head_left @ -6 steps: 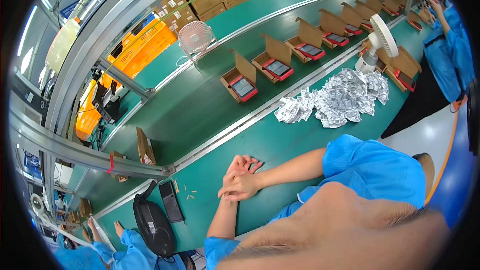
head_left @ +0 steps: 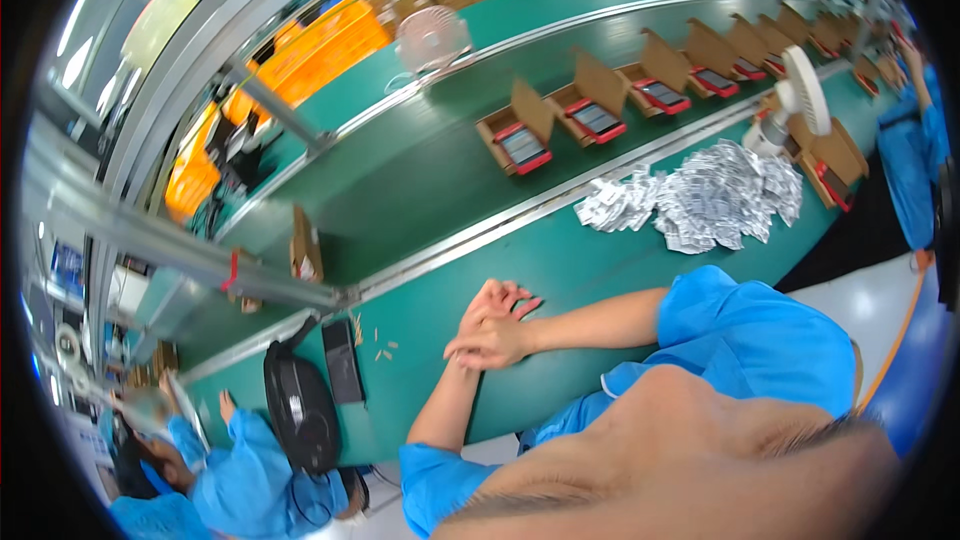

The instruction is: Packing mobile phones into cardboard boxes on an electronics assembly line.

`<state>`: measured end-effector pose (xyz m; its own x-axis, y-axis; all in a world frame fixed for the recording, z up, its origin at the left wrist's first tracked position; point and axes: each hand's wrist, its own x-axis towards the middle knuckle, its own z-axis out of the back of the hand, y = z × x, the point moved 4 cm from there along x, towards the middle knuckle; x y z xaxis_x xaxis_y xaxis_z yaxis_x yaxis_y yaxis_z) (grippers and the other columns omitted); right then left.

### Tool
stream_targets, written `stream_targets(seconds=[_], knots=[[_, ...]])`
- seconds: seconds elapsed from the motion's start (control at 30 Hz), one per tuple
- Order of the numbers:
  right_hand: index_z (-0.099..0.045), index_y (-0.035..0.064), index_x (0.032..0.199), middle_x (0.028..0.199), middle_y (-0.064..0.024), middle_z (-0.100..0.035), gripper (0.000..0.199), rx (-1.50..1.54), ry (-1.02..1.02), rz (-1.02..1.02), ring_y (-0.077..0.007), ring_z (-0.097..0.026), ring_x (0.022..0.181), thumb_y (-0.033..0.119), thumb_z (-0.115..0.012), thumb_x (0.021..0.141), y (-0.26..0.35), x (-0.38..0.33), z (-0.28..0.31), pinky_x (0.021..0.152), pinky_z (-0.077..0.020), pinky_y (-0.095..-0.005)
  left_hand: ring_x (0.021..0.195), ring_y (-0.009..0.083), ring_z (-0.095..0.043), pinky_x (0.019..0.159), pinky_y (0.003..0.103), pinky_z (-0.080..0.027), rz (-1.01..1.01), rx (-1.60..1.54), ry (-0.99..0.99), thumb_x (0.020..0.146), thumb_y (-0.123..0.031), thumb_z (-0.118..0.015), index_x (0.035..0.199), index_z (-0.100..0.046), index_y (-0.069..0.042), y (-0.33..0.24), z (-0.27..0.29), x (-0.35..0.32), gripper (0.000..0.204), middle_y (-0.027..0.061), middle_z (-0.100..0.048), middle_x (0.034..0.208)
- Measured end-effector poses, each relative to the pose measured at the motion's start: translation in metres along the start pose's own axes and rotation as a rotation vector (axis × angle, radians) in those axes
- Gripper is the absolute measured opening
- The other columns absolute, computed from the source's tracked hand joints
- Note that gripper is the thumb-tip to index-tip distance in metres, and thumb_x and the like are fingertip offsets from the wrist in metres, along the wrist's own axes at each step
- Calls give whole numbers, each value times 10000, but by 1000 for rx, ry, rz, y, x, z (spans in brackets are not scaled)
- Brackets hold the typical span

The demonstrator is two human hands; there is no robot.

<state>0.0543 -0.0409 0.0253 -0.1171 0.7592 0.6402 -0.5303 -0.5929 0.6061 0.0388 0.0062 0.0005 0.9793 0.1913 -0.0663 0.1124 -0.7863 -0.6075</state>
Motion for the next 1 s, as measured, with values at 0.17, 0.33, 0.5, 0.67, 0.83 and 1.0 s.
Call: stream_targets(seconds=[0.17,0.33,0.5,0.67,0.83,1.0], knots=[[-642,134,1014,707,-59,-642,204,168,-64,-125,-202,-588,753,223,-560,851,1,8,9,748,-422,-370,1032,334,-493,925,539,-413,-31,-25,30,817,-245,-594,930,-401,-94,6,25,7,270,114,-449,1026],[-626,96,1013,679,-79,-637,270,394,-16,-500,-152,-592,520,285,-447,940,-18,10,4,560,-481,-274,1026,344,-513,907,540,-430,-110,-54,42,850,-436,-568,978,-391,-96,8,24,3,404,131,-463,1062],[-574,-6,982,744,-114,-642,289,769,230,-1042,-171,-640,674,255,-454,950,-5,62,34,545,-517,-280,1043,273,-546,870,424,-483,-213,-12,-21,905,-513,-447,1077,-452,-55,19,43,4,489,132,-546,1060],[-563,-40,953,769,-150,-649,347,399,5,-656,-189,-656,634,303,-531,909,-95,170,-5,544,-513,-286,971,193,-560,902,326,-466,-266,341,164,877,-19,-484,1285,-328,-31,19,23,9,437,124,-497,1156],[-582,-77,969,875,-216,-628,511,-251,118,-618,-322,-650,750,412,-598,820,-186,249,-93,680,-506,-430,1285,269,-370,1056,378,-311,-276,760,-58,864,-167,-588,1351,-317,-15,0,13,-5,578,173,-375,1391],[-569,-146,888,848,-258,-630,402,-52,-128,-646,-329,-672,720,252,-559,830,-228,268,-101,611,-537,-409,1260,260,-395,1043,379,-323,-402,816,-117,880,-164,-562,1333,-336,-10,8,21,-11,529,173,-437,1333]])
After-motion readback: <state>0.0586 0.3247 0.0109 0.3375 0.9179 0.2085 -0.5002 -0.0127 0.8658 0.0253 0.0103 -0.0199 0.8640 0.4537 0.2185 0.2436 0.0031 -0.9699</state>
